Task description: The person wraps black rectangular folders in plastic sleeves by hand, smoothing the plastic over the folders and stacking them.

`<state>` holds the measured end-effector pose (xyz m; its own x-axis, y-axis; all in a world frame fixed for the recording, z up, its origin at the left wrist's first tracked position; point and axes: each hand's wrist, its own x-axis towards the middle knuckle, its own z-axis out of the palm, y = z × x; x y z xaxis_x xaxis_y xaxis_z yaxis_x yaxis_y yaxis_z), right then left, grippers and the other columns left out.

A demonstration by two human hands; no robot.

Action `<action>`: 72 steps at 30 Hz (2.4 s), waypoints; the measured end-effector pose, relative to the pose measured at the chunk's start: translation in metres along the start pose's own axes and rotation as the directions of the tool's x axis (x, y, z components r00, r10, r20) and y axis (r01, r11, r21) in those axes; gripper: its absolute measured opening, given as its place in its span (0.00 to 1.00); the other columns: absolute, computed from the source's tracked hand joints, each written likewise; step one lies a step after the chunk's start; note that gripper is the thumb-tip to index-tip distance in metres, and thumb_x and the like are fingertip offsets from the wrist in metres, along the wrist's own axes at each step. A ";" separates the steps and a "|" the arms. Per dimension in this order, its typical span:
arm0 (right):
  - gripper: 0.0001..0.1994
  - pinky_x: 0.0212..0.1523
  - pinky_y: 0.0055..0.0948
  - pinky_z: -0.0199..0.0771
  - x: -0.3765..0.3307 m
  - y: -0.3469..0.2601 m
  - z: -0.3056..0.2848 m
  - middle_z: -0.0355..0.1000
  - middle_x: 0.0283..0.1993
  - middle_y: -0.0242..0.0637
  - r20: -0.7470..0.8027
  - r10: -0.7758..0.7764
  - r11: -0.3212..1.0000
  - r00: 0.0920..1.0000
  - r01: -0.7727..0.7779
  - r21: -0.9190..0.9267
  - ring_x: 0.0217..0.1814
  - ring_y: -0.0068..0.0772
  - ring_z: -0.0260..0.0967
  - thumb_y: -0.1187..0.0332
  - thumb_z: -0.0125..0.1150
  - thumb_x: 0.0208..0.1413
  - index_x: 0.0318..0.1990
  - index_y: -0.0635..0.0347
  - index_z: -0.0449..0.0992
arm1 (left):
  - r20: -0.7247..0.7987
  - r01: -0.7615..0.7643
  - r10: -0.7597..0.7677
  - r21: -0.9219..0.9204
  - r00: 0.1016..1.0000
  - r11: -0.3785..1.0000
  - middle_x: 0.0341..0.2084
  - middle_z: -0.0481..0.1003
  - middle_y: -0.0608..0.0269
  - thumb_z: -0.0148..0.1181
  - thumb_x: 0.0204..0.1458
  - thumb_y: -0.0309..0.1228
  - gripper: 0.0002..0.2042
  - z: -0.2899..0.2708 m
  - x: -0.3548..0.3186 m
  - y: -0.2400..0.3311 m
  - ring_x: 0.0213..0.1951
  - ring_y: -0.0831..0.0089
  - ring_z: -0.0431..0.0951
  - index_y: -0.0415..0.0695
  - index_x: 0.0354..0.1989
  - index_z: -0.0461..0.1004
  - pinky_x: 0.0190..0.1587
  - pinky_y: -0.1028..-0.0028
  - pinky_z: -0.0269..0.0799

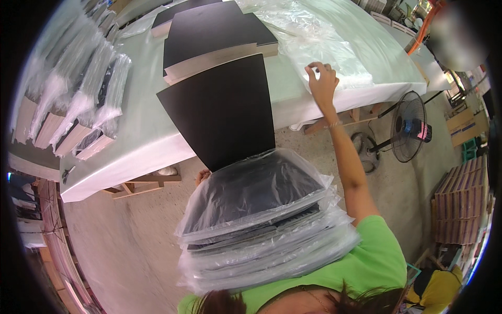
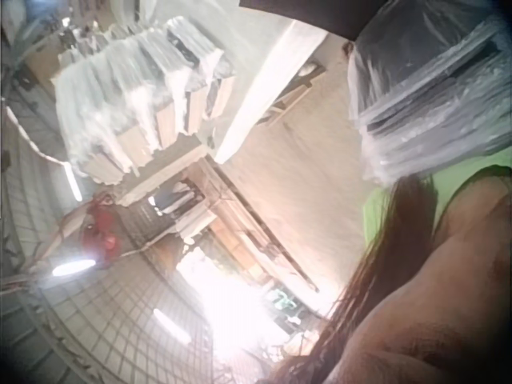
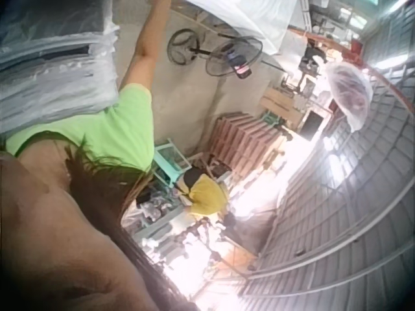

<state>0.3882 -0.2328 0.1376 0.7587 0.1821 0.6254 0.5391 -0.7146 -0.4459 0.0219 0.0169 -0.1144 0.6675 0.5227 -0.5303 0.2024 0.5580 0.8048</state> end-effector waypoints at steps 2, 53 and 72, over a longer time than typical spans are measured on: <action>0.08 0.43 0.37 0.60 0.022 0.023 0.020 0.70 0.36 0.34 0.062 0.082 0.990 0.995 -0.074 -0.120 0.42 0.37 0.65 0.61 0.59 0.46 0.33 0.50 0.75 | -0.013 -0.010 0.010 -0.005 1.000 1.000 0.40 0.70 0.62 0.47 0.53 0.34 0.15 -0.006 -0.002 -0.002 0.42 0.72 0.68 0.43 0.48 0.65 0.47 0.71 0.61; 0.13 0.40 0.22 0.68 0.006 -0.144 -0.146 0.70 0.39 0.32 0.632 -0.273 0.644 0.725 -0.350 0.680 0.39 0.23 0.66 0.73 0.47 0.53 0.47 0.62 0.69 | 0.830 -0.672 0.106 0.361 0.548 0.646 0.37 0.72 0.60 0.67 0.40 0.36 0.26 0.204 -0.172 0.239 0.40 0.76 0.69 0.38 0.47 0.68 0.46 0.74 0.63; 0.24 0.57 0.27 0.58 -0.001 -0.017 -0.083 0.57 0.60 0.39 0.338 -0.245 0.651 0.909 -0.104 0.752 0.59 0.30 0.56 0.58 0.40 0.60 0.59 0.64 0.57 | 0.307 -0.354 0.380 -0.140 0.872 0.925 0.33 0.71 0.72 0.49 0.56 0.42 0.15 0.128 -0.147 0.213 0.34 0.85 0.69 0.43 0.42 0.69 0.39 0.83 0.67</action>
<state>0.3479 -0.2774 0.1975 0.6808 0.5690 0.4613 0.5468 0.0243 -0.8369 0.0590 -0.0238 0.1689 0.8795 0.4700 -0.0747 -0.1491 0.4213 0.8946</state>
